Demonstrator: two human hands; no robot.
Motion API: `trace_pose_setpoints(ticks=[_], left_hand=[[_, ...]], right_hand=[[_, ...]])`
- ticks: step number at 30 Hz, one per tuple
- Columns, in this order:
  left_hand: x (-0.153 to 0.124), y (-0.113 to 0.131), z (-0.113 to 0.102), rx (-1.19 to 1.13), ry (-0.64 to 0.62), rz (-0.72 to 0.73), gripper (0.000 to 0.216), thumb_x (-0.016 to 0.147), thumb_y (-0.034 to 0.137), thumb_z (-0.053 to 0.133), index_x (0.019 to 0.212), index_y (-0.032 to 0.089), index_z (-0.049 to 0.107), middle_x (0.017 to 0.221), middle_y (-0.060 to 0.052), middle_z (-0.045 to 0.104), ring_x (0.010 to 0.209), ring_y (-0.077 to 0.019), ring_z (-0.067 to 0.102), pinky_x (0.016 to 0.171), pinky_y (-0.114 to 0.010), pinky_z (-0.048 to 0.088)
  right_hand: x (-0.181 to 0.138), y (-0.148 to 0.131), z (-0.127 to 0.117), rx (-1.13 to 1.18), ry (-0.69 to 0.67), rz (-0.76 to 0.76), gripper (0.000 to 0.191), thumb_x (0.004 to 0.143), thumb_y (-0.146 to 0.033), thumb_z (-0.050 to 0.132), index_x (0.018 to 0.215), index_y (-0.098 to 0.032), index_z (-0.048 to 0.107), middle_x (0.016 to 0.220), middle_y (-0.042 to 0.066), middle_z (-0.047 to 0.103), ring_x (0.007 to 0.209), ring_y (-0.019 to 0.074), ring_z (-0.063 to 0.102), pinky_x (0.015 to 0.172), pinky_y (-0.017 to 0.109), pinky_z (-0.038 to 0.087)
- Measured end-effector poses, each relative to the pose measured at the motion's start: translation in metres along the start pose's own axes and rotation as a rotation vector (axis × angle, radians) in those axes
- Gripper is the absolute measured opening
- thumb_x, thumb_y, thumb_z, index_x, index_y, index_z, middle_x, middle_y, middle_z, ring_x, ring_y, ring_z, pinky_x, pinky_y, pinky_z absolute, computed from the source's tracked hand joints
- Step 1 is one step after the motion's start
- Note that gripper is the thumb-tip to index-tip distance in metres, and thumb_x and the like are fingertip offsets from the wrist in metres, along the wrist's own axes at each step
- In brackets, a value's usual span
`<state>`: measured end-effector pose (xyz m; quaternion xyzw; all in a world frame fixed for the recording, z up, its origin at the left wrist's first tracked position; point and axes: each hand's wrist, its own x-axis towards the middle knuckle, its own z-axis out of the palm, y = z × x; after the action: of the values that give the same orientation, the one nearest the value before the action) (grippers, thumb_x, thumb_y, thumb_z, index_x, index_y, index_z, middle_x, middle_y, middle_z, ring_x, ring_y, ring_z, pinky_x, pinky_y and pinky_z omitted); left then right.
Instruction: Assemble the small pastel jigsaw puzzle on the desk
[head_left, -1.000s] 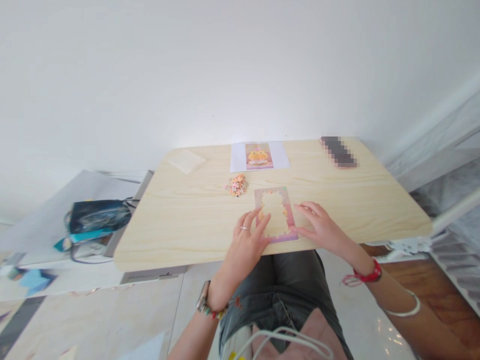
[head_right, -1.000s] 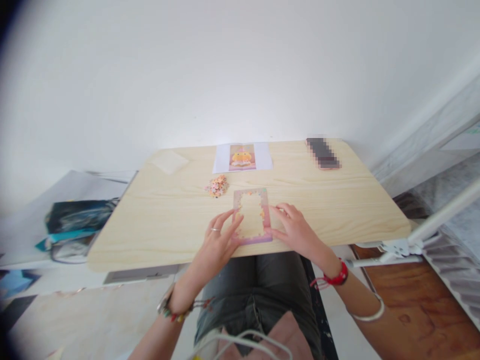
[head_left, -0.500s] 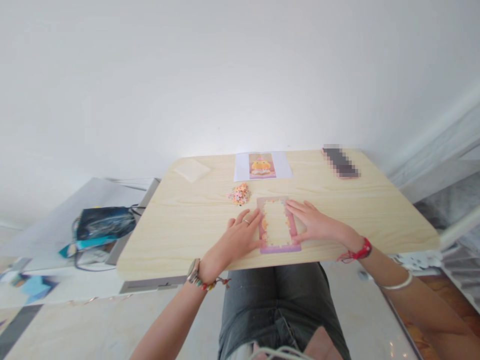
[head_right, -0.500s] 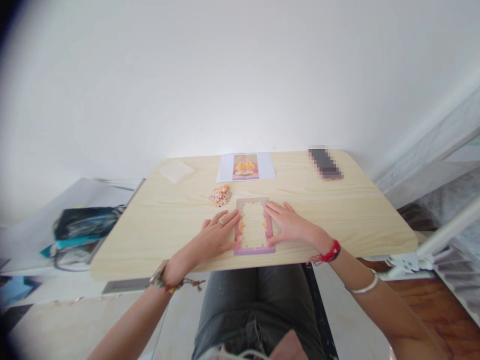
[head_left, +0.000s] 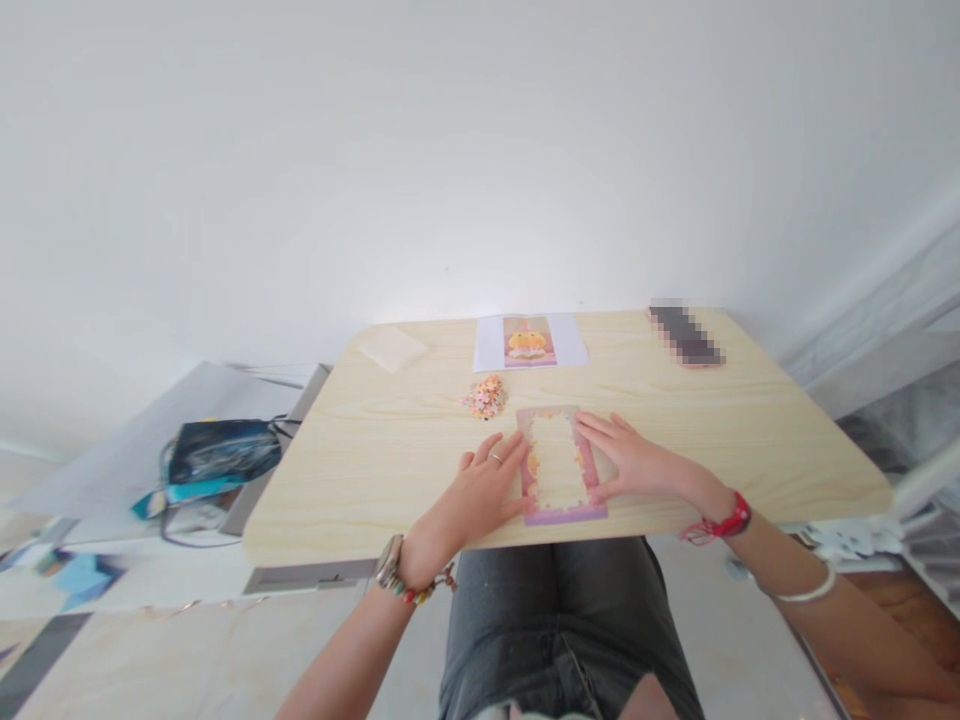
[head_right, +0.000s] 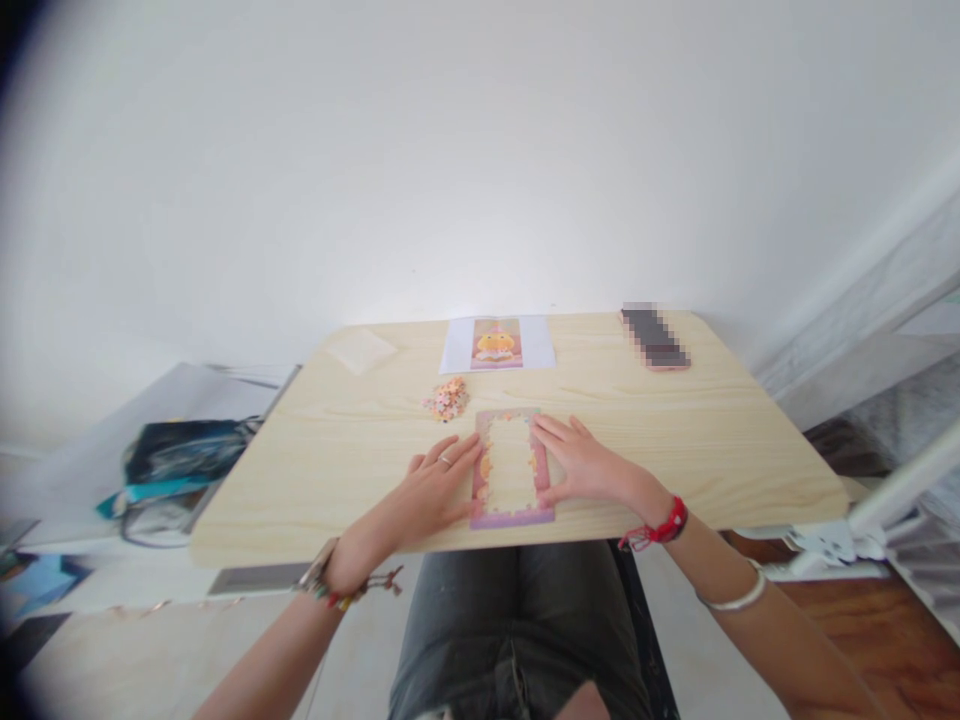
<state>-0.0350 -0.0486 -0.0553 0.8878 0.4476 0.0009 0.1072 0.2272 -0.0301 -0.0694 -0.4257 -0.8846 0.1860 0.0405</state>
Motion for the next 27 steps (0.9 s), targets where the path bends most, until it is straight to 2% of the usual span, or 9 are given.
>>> trace_pose_setpoints(ticks=[4, 6, 8, 11, 13, 16, 21, 24, 27], left_hand=[[-0.002, -0.003, -0.001, -0.025, 0.013, 0.033, 0.064, 0.079, 0.045, 0.047, 0.134, 0.024, 0.021, 0.139, -0.011, 0.028, 0.125, -0.0287, 0.025, 0.091, -0.048, 0.035], [-0.001, -0.012, -0.005, -0.037, 0.068, 0.028, 0.065, 0.079, 0.046, 0.047, 0.134, 0.024, 0.020, 0.137, -0.012, 0.030, 0.124, -0.0278, 0.028, 0.090, -0.047, 0.036], [0.003, -0.027, -0.010, -0.026, 0.190, -0.045, 0.060, 0.080, 0.041, 0.047, 0.132, 0.021, 0.025, 0.132, -0.014, 0.037, 0.119, -0.0267, 0.035, 0.090, -0.044, 0.037], [0.013, -0.056, -0.017, 0.030, 0.347, -0.251, 0.053, 0.080, 0.033, 0.049, 0.126, 0.012, 0.033, 0.111, -0.016, 0.048, 0.098, -0.0244, 0.051, 0.083, -0.038, 0.041], [0.023, -0.074, -0.017, 0.046, 0.318, -0.289, 0.055, 0.079, 0.034, 0.052, 0.125, 0.011, 0.034, 0.108, -0.016, 0.048, 0.089, -0.0222, 0.055, 0.079, -0.035, 0.043], [0.041, -0.092, -0.015, 0.019, 0.247, -0.303, 0.056, 0.074, 0.039, 0.057, 0.120, 0.010, 0.041, 0.103, -0.015, 0.050, 0.086, -0.0222, 0.055, 0.075, -0.032, 0.043], [0.071, -0.103, -0.012, -0.042, 0.151, -0.154, 0.021, 0.073, 0.031, 0.057, 0.088, 0.018, 0.060, 0.078, -0.006, 0.058, 0.079, -0.0200, 0.052, 0.071, -0.030, 0.041], [0.080, -0.103, -0.013, -0.051, 0.168, -0.130, 0.018, 0.074, 0.027, 0.054, 0.089, 0.018, 0.061, 0.070, -0.004, 0.059, 0.081, -0.0199, 0.051, 0.068, -0.027, 0.041], [0.085, -0.097, -0.013, -0.094, 0.212, -0.081, 0.023, 0.075, 0.024, 0.052, 0.096, 0.021, 0.061, 0.071, -0.002, 0.061, 0.081, -0.0184, 0.050, 0.069, -0.025, 0.040]], right_hand=[[0.000, -0.001, -0.002, -0.013, 0.015, -0.010, 0.095, 0.064, -0.060, 0.058, 0.137, -0.013, 0.019, 0.141, 0.017, 0.022, 0.130, 0.0270, 0.017, 0.104, 0.048, 0.013], [0.003, -0.001, -0.006, -0.014, 0.057, -0.019, 0.085, 0.067, -0.055, 0.057, 0.135, -0.014, 0.026, 0.140, 0.016, 0.025, 0.128, 0.0262, 0.021, 0.103, 0.045, 0.020], [0.009, 0.001, -0.013, -0.012, 0.129, -0.029, 0.068, 0.075, -0.047, 0.054, 0.131, -0.015, 0.034, 0.137, 0.016, 0.030, 0.126, 0.0246, 0.027, 0.101, 0.042, 0.026], [0.031, 0.004, -0.027, -0.007, 0.254, -0.050, 0.046, 0.080, -0.035, 0.050, 0.121, -0.014, 0.046, 0.125, 0.015, 0.045, 0.116, 0.0228, 0.040, 0.097, 0.040, 0.034], [0.054, 0.003, -0.034, -0.005, 0.291, -0.091, 0.039, 0.080, -0.031, 0.050, 0.115, -0.014, 0.051, 0.113, 0.013, 0.052, 0.107, 0.0220, 0.047, 0.093, 0.039, 0.038], [0.096, -0.005, -0.038, -0.012, 0.287, -0.168, 0.038, 0.079, -0.028, 0.053, 0.114, -0.014, 0.052, 0.108, 0.013, 0.052, 0.101, 0.0221, 0.049, 0.087, 0.038, 0.041], [0.156, -0.021, -0.031, -0.038, 0.194, -0.266, 0.051, 0.073, -0.034, 0.060, 0.118, -0.012, 0.047, 0.108, 0.014, 0.048, 0.094, 0.0217, 0.051, 0.079, 0.032, 0.042], [0.171, -0.022, -0.027, -0.044, 0.110, -0.309, 0.047, 0.073, -0.030, 0.061, 0.116, -0.016, 0.049, 0.098, 0.009, 0.051, 0.084, 0.0178, 0.052, 0.072, 0.027, 0.041], [0.170, -0.014, -0.025, -0.053, 0.085, -0.316, 0.037, 0.074, -0.022, 0.058, 0.110, -0.017, 0.054, 0.091, 0.007, 0.053, 0.081, 0.0164, 0.052, 0.072, 0.027, 0.039]])
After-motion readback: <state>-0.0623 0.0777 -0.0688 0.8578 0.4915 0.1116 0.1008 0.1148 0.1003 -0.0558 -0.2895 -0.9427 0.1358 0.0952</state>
